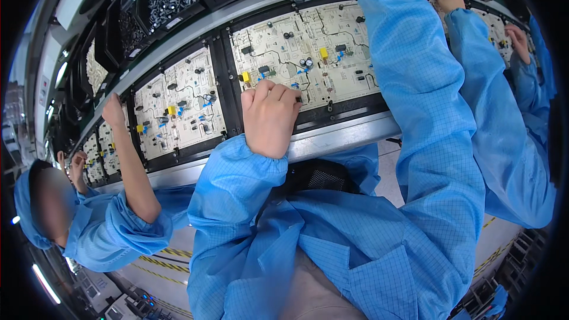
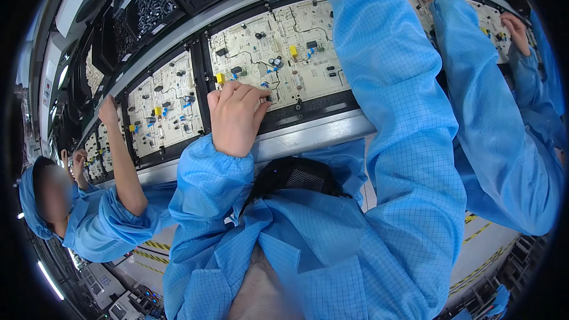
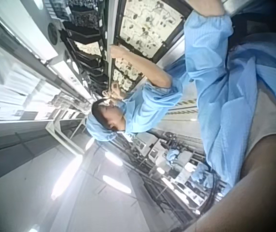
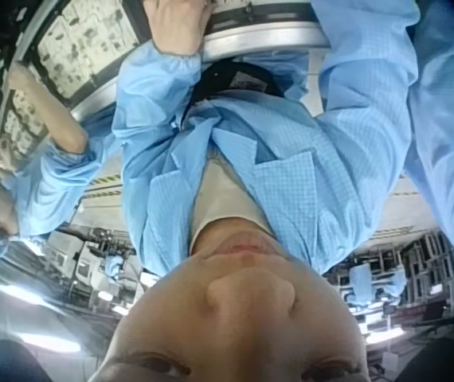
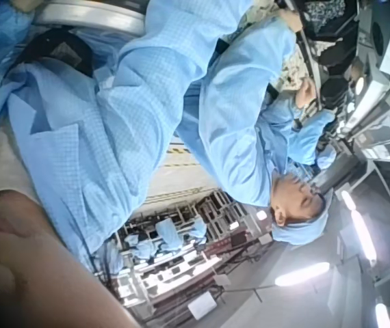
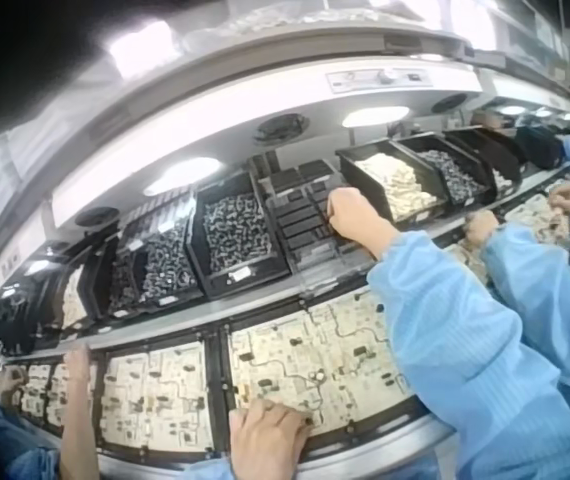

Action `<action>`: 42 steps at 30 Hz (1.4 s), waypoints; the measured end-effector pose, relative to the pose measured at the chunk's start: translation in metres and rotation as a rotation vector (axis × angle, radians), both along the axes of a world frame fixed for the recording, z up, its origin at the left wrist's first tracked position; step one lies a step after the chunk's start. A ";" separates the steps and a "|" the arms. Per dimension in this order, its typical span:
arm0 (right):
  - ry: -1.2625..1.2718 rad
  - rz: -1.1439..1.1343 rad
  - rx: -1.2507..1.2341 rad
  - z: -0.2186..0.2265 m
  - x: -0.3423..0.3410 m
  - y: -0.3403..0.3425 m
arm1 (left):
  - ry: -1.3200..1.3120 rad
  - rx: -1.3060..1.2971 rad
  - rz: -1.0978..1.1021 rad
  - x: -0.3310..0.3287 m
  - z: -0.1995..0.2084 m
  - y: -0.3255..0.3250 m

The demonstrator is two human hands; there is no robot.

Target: Assemble electronic components onto a circuit board at a production line.

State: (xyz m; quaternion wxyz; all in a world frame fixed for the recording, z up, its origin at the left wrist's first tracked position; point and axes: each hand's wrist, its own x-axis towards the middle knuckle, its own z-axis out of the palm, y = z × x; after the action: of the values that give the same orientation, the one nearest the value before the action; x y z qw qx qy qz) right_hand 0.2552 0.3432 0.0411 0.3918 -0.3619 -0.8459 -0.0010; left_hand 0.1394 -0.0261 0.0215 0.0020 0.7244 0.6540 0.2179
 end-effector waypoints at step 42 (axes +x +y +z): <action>-0.129 0.023 -0.103 -0.016 0.036 0.033 | -0.205 -0.320 0.277 -0.007 -0.025 0.273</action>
State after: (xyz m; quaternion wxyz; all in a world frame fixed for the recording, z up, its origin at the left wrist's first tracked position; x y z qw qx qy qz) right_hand 0.2913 0.3758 0.0248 0.3172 -0.3710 -0.8725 0.0236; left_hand 0.1321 0.2467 -0.0038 0.1531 0.5924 0.7697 0.1821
